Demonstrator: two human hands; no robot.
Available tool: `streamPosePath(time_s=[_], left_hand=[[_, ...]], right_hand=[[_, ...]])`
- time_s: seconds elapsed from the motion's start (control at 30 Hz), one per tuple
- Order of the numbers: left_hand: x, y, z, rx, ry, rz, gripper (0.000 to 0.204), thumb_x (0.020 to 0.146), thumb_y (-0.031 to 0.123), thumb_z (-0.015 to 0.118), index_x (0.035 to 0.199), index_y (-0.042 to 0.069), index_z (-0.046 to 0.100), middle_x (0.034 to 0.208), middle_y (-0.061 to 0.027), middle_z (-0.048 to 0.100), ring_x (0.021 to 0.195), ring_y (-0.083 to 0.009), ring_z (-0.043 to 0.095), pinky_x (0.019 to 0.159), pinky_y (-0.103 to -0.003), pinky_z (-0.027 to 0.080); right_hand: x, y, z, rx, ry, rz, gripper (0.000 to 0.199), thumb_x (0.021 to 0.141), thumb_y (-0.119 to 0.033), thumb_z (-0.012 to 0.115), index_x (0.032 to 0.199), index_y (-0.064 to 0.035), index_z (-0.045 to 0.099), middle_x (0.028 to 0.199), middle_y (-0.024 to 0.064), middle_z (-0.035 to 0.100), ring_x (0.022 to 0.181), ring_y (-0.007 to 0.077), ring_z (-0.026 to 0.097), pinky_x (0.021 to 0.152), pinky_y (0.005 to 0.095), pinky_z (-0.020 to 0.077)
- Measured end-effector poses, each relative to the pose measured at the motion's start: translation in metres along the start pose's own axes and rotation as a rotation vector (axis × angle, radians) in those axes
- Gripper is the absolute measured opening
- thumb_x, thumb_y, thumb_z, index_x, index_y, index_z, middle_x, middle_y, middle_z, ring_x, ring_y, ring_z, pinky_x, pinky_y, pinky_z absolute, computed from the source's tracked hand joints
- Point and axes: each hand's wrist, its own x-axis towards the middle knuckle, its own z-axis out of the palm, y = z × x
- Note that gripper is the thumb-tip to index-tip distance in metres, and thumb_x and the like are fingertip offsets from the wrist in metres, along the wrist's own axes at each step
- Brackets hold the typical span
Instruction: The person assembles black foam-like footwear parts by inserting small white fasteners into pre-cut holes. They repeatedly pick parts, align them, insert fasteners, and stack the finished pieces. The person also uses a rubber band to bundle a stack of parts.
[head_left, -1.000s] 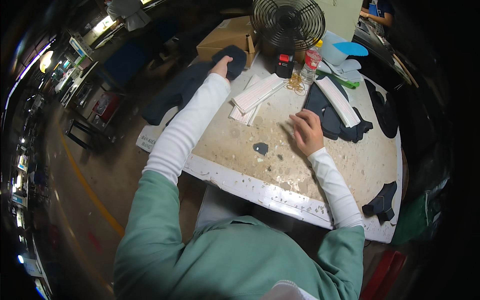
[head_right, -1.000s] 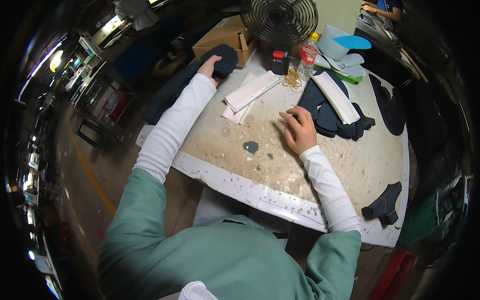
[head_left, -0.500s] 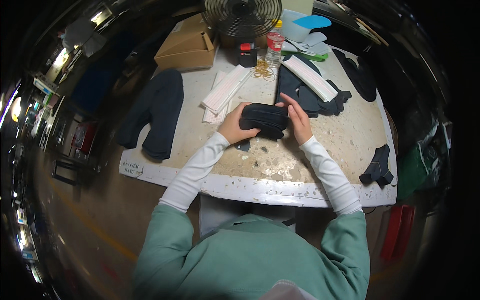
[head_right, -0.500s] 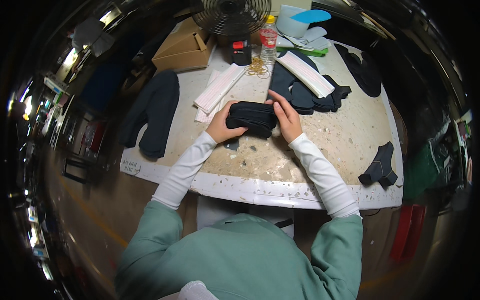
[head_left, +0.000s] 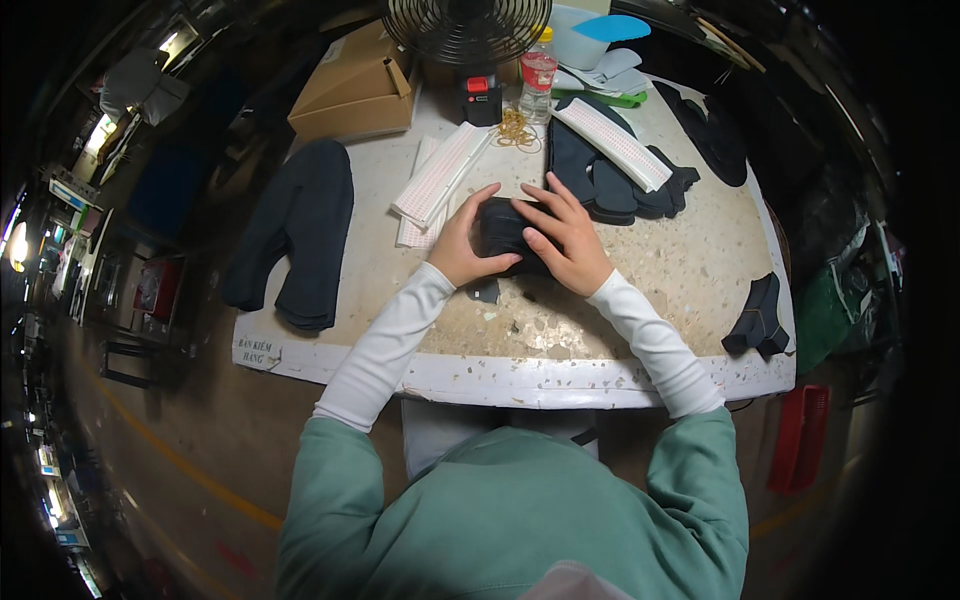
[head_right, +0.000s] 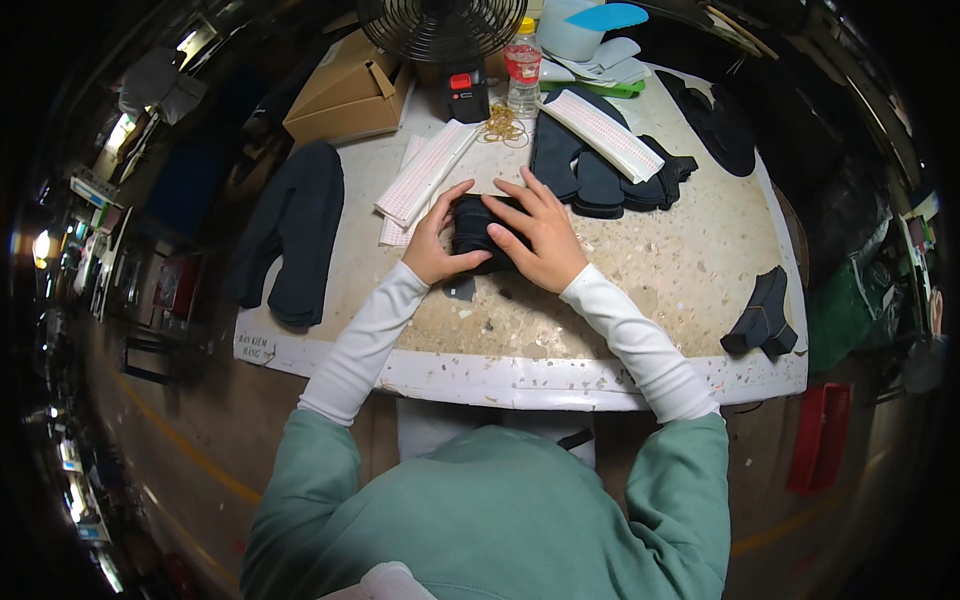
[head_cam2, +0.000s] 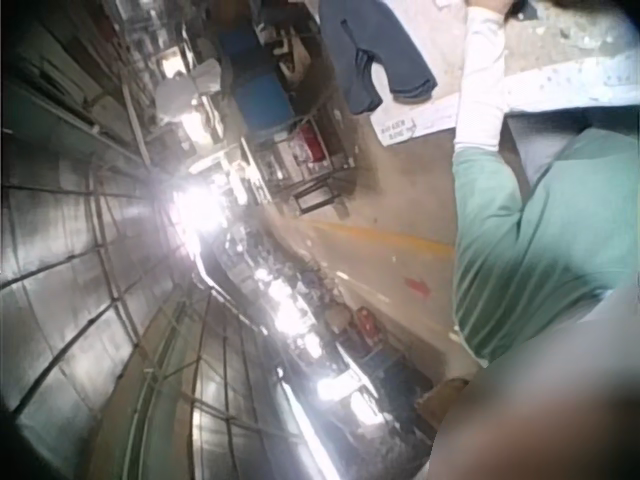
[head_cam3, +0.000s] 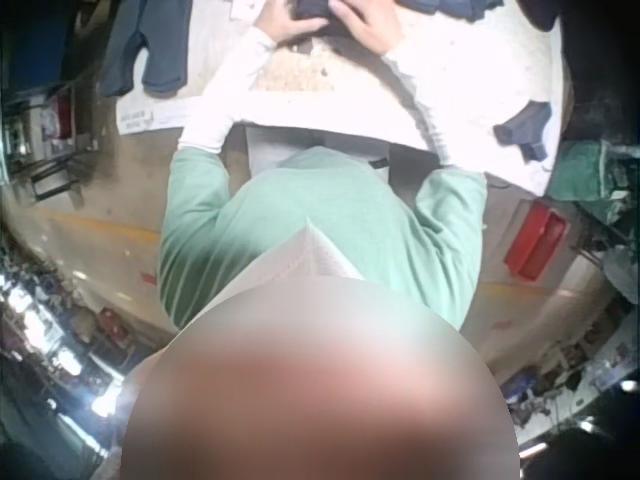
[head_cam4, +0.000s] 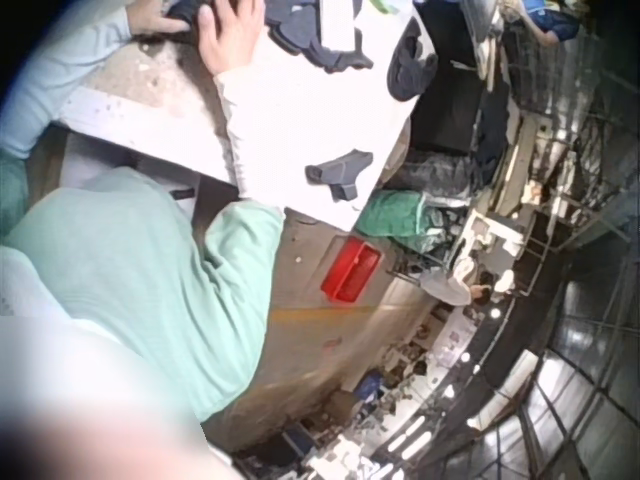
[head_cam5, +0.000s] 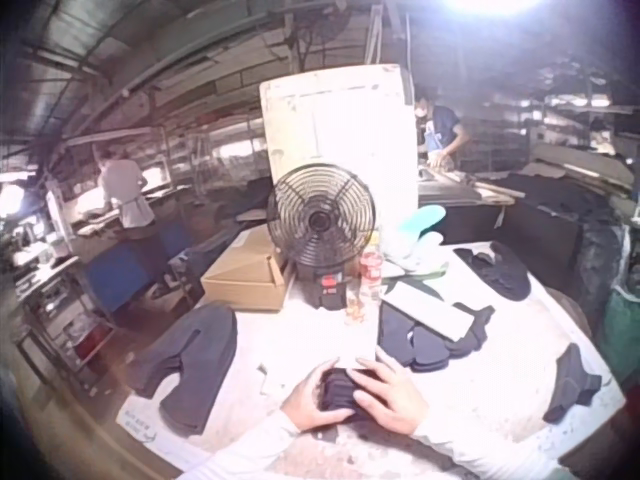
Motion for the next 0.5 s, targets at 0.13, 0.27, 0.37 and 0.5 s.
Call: streamPosePath(time_s=[0.13,0.27,0.37,0.5], left_hand=[[-0.002,0.000,0.000,0.114,0.022,0.050,0.102,0.065,0.023,0.086,0.145,0.001,0.028,0.133,-0.0194,0.048,0.124,-0.0266,0.050,0.104,-0.035,0.040],[-0.002,0.004,0.005,-0.110,0.006,-0.054,0.096,0.067,0.022,0.083,0.144,0.002,0.030,0.132,-0.0203,0.049,0.123,-0.0287,0.050,0.104,-0.036,0.040],[0.002,0.004,0.014,-0.047,0.065,-0.093,0.094,0.068,0.020,0.080,0.144,0.003,0.028,0.130,-0.0216,0.049,0.120,-0.0315,0.052,0.103,-0.037,0.041],[-0.001,0.007,0.017,0.277,0.077,0.125,0.106,0.066,0.021,0.080,0.147,0.006,0.015,0.126,-0.0215,0.051,0.115,-0.0394,0.054,0.099,-0.041,0.043]], right_hand=[[0.004,-0.003,-0.002,-0.186,-0.078,-0.083,0.038,0.092,-0.028,0.057,0.128,-0.0151,0.061,0.143,0.0117,0.045,0.139,0.0362,0.030,0.111,0.0458,0.0282],[0.002,0.011,-0.002,0.077,-0.017,-0.013,0.049,0.091,-0.031,0.058,0.136,-0.0134,0.052,0.144,0.0157,0.042,0.137,0.0365,0.033,0.110,0.0456,0.0287],[0.000,0.020,0.003,0.356,0.082,0.147,0.062,0.088,-0.037,0.062,0.142,-0.0127,0.044,0.142,0.0172,0.041,0.132,0.0368,0.037,0.110,0.0435,0.0289],[-0.006,0.014,0.008,0.141,0.021,0.036,0.080,0.074,-0.038,0.076,0.143,-0.0127,0.043,0.125,0.0167,0.049,0.121,0.0348,0.044,0.104,0.0423,0.0347]])
